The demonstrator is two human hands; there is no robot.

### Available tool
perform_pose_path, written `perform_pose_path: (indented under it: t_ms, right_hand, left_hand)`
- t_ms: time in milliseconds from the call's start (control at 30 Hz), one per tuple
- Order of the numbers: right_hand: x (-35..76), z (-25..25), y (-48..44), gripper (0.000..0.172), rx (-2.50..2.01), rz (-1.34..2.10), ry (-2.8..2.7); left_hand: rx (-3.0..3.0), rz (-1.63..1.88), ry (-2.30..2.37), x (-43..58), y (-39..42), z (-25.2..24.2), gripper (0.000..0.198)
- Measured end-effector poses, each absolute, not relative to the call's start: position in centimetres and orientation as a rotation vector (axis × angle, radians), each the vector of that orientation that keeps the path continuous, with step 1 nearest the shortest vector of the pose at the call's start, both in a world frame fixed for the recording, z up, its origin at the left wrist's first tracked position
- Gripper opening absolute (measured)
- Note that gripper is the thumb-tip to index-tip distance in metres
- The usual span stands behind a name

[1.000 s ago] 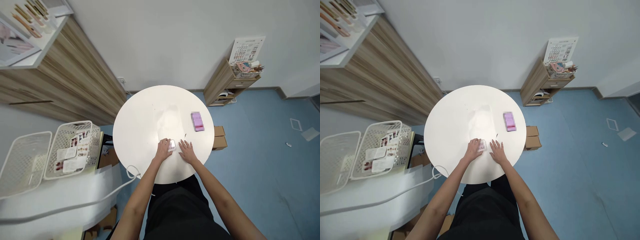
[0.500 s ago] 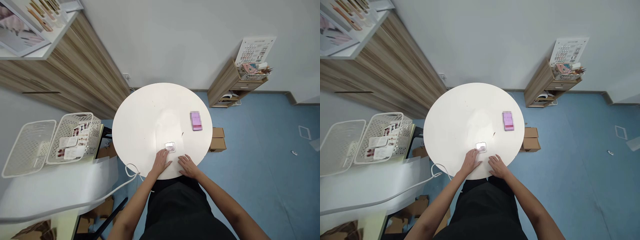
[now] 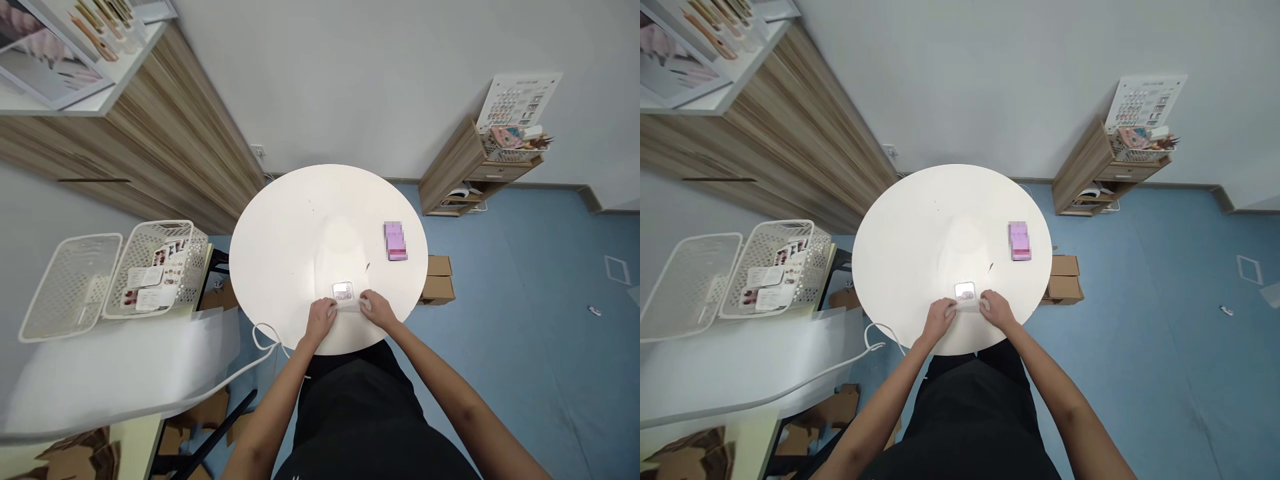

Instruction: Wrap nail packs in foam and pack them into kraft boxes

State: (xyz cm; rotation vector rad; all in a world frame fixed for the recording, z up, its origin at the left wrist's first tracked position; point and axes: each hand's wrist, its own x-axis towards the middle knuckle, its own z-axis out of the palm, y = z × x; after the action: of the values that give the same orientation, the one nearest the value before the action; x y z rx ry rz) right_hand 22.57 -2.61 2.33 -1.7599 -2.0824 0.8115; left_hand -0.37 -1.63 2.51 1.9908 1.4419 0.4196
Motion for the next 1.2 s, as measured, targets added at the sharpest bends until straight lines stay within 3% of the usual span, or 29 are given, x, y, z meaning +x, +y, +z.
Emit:
perform_pose_path:
  t_ms: [200, 433, 667, 900, 1067, 1200]
  right_hand:
    - [22.9, 1.9, 2.7, 0.015, -1.956, 0.953, -1.744]
    - [21.9, 0.3, 5.3, 0.015, -2.102, 0.977, -1.808]
    - [21.5, -0.5, 6.2, 0.024, -2.174, 0.96, -1.874]
    - [21.2, 0.9, 4.4, 0.04, -1.969, 0.444, -1.999]
    - [20.5, 0.9, 1.1, 0.056, -1.512, 0.51, -2.496]
    - [20.2, -0.5, -0.3, 0.057, -1.548, 0.524, -2.521]
  left_hand:
    - [1.922, 0.437, 1.569, 0.2, 3.9, 2.7, 0.021]
    - [2.033, 0.407, 1.854, 0.4, 3.0, 1.4, 0.034]
    - [2.398, 0.301, 1.197, 1.9, 0.3, 0.4, 0.053]
    - [2.38, 0.261, 1.162, 0.8, 0.7, -1.1, 0.067]
    - [2.343, 0.284, 1.104, 0.3, 2.0, -2.1, 0.07]
    - [2.258, 0.267, 1.099, 0.1, 3.0, -1.8, 0.068]
